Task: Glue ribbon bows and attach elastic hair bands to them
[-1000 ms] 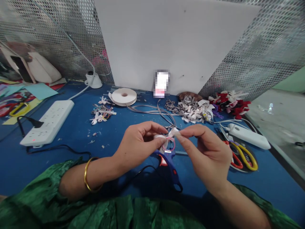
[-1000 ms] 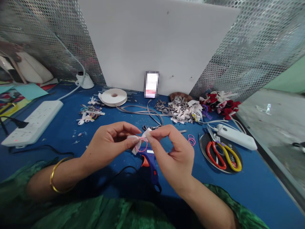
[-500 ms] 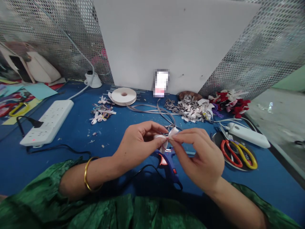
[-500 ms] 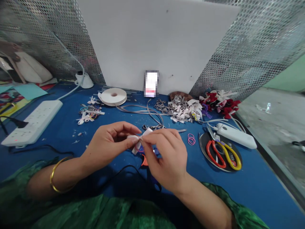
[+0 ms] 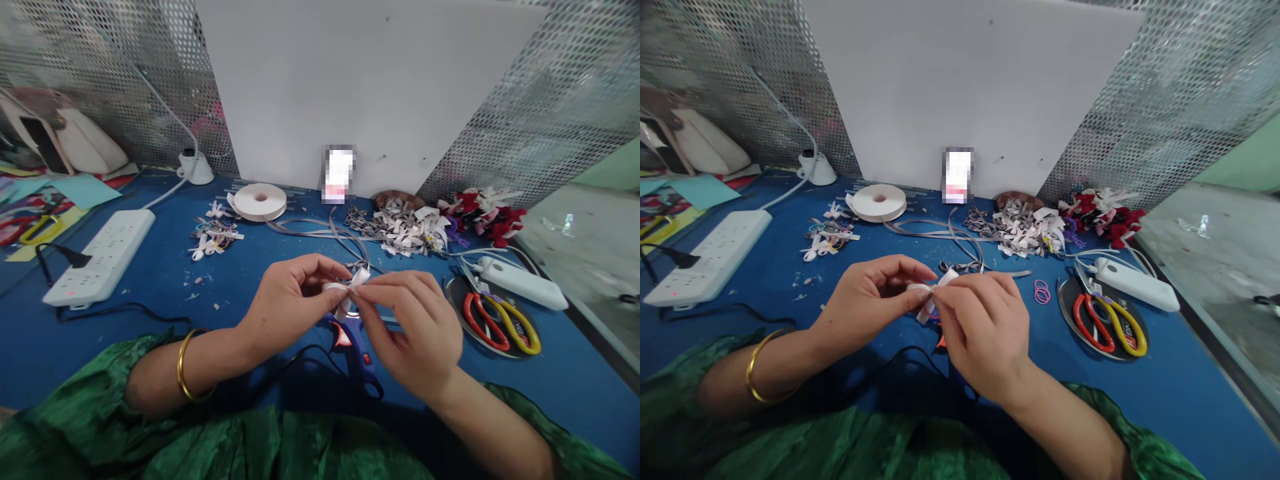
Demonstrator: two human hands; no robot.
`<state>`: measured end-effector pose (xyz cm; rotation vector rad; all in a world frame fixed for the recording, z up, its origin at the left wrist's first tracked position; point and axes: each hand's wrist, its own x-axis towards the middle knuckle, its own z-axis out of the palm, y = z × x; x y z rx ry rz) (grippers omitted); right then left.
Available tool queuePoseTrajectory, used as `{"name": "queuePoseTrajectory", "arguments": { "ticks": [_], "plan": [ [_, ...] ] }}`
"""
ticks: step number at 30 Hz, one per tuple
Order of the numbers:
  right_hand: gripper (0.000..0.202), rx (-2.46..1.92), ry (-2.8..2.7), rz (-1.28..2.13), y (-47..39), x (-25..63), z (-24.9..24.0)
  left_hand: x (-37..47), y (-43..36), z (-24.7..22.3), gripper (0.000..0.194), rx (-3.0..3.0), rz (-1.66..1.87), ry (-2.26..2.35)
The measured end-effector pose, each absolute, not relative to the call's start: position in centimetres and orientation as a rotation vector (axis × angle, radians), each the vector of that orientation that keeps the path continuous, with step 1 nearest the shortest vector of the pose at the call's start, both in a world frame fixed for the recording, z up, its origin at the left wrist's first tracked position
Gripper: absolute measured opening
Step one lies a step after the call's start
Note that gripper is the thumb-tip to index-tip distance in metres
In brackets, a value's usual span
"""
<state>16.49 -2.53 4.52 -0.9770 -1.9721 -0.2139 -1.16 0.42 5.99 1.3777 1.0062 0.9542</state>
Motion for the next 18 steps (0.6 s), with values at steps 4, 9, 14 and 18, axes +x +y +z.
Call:
{"name": "queuePoseTrajectory", "arguments": {
  "ticks": [4, 9, 14, 18],
  "plan": [
    [0.017, -0.957, -2.024, -0.313, -2.62, 16.46, 4.51, -1.26, 0.4, 5.96, 0.015, 1.383, 0.958, 1.008],
    [0.02, -1.038, -1.92, -0.053, -2.64, 16.45, 4.97, -1.23, 0.18, 6.13, 0.012, 1.376, 0.951, 0.991],
    [0.018, -1.049, -1.938, 0.053, -2.64, 16.62, 5.3, -1.18, 0.17, 6.21, 0.011, 1.377, 0.95, 0.987],
    [0.021, -1.047, -1.953, 0.052, -2.69, 16.53, 5.36, -1.15, 0.17, 6.19, 0.011, 1.362, 0.943, 0.989]
  ]
}}
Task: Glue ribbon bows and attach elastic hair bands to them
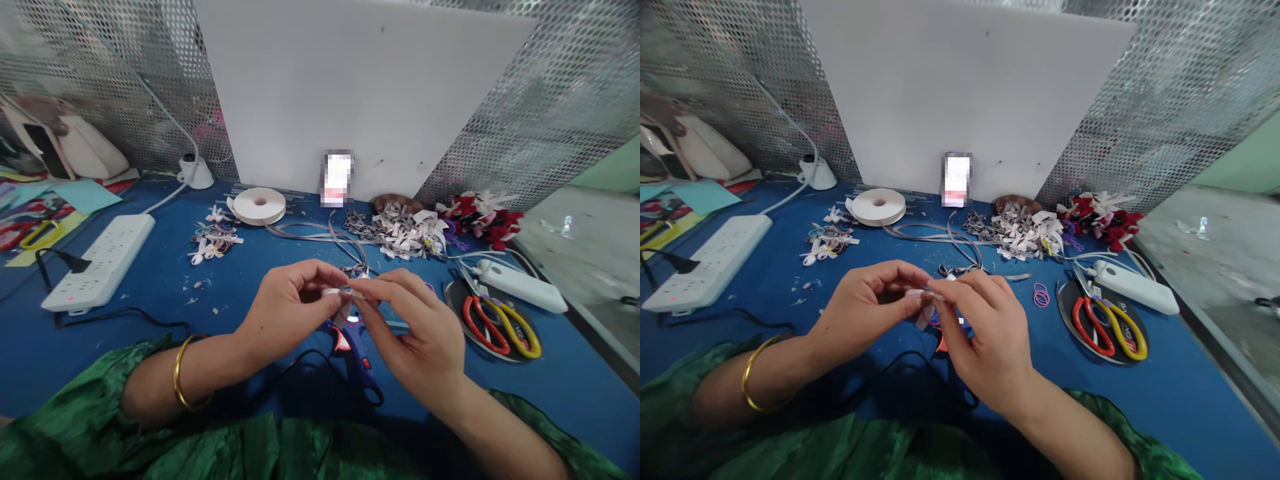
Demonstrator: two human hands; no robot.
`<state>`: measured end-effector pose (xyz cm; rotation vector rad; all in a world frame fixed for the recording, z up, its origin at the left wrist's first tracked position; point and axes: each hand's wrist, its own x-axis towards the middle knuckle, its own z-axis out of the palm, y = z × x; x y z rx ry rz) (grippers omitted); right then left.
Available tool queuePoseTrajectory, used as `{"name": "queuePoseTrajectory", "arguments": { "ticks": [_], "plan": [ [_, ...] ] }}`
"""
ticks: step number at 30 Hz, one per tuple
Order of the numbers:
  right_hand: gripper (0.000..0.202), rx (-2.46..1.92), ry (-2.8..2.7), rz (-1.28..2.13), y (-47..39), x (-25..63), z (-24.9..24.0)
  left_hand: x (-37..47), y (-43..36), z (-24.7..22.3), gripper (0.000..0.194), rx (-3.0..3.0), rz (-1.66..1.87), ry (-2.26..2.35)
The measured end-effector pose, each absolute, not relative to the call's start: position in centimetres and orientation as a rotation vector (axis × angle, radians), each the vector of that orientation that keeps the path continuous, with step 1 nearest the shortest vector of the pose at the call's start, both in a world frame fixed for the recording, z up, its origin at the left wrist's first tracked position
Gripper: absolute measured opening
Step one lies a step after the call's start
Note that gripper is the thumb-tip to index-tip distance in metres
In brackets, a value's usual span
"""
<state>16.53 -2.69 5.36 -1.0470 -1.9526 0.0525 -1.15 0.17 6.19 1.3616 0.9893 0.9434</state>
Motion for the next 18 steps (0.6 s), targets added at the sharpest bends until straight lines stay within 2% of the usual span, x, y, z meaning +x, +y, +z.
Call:
{"name": "queuePoseTrajectory", "arguments": {
  "ticks": [12, 18],
  "plan": [
    [0.017, -1.036, -1.947, 0.105, -2.69, 16.62, 5.27, -1.2, 0.12, 6.26, 0.011, 1.358, 0.948, 0.97],
    [0.017, -1.069, -1.793, 0.272, -3.08, 16.88, 5.26, -1.15, 0.22, 6.4, 0.013, 1.367, 0.948, 1.008]
  ]
}}
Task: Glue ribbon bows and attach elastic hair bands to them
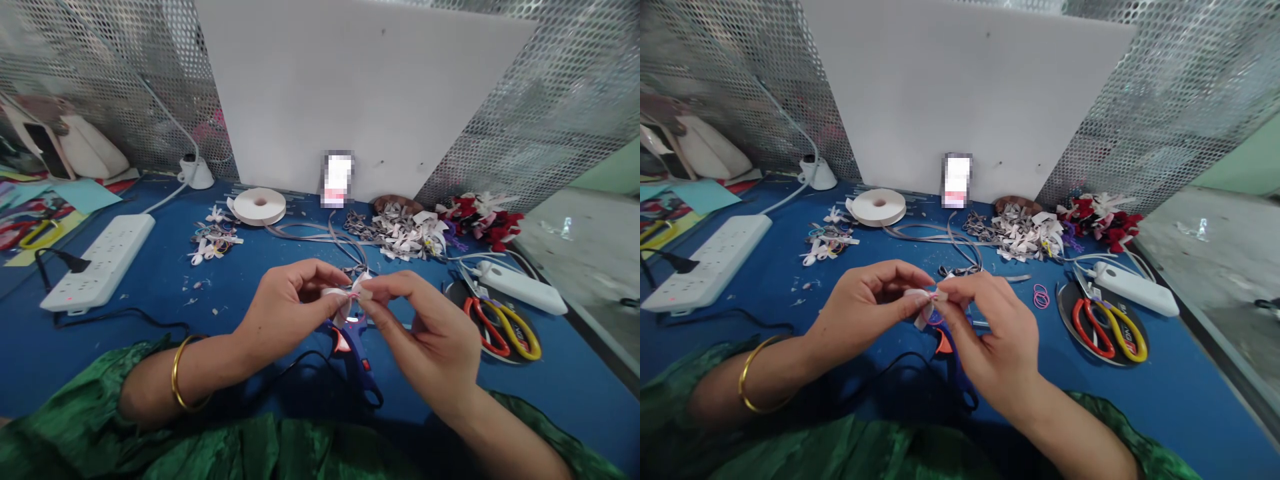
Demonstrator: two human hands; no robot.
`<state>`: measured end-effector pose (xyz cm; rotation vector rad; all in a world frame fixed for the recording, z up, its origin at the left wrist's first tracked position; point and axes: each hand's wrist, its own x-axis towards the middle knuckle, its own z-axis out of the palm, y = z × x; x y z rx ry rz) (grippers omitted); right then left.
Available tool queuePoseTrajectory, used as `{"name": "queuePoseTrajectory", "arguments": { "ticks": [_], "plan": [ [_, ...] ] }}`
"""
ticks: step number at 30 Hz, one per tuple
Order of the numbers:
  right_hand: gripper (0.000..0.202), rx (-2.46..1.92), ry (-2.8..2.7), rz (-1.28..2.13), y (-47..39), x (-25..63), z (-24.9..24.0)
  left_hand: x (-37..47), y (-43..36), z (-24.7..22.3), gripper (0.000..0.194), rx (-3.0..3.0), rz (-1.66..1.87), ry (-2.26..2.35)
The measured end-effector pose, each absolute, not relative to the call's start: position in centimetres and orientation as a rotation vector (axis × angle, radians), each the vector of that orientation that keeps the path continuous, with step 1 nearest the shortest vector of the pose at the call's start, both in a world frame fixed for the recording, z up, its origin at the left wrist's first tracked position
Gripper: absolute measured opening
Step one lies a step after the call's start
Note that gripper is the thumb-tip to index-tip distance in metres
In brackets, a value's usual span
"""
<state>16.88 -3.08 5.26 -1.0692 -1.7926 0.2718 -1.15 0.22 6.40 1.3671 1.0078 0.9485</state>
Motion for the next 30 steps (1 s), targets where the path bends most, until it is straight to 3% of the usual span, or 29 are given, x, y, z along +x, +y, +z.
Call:
{"name": "queuePoseTrajectory", "arguments": {
  "ticks": [30],
  "plan": [
    [0.013, -1.071, -1.939, 0.066, -2.84, 16.83, 5.3, -1.14, 0.16, 6.29, 0.013, 1.397, 0.947, 1.005]
  ]
}}
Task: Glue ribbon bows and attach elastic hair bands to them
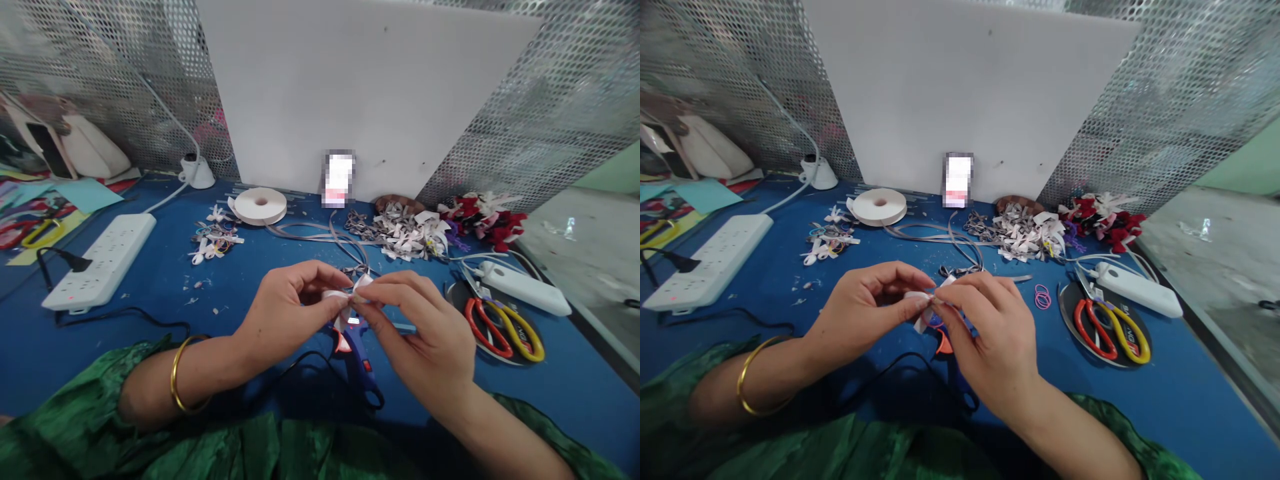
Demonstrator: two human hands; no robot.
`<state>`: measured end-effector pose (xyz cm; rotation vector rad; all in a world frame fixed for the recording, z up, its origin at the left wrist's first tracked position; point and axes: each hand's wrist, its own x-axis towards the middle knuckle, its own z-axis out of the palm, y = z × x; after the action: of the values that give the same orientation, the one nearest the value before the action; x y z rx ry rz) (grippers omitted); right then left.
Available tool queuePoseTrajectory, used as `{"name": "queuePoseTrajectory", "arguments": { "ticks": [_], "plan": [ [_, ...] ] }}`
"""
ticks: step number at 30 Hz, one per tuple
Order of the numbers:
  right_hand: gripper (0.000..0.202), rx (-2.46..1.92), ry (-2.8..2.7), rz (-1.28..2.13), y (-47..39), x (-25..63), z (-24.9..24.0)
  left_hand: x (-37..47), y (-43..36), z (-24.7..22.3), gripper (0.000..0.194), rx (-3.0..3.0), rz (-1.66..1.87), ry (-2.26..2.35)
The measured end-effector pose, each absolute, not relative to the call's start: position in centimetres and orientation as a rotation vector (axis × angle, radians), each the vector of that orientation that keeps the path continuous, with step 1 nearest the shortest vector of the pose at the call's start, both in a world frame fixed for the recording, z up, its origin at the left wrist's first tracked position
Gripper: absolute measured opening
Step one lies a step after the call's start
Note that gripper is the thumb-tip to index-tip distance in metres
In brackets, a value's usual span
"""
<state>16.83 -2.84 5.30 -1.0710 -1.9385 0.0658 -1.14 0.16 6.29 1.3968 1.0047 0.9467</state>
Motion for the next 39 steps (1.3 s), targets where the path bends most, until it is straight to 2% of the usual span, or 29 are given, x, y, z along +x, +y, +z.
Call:
{"name": "queuePoseTrajectory", "arguments": {
  "ticks": [18, 29, 39],
  "plan": [
    [0.015, -1.071, -1.963, 0.068, -2.95, 16.77, 5.34, -1.13, 0.14, 6.37, 0.012, 1.36, 0.944, 0.981],
    [0.026, -1.106, -1.827, 0.289, -3.34, 16.85, 5.79, -1.2, 0.29, 6.16, 0.014, 1.403, 0.935, 1.021],
    [0.02, -1.071, -1.777, 0.373, -3.26, 17.02, 6.15, -1.33, 0.23, 6.17, 0.017, 1.411, 0.926, 1.04]
  ]
}}
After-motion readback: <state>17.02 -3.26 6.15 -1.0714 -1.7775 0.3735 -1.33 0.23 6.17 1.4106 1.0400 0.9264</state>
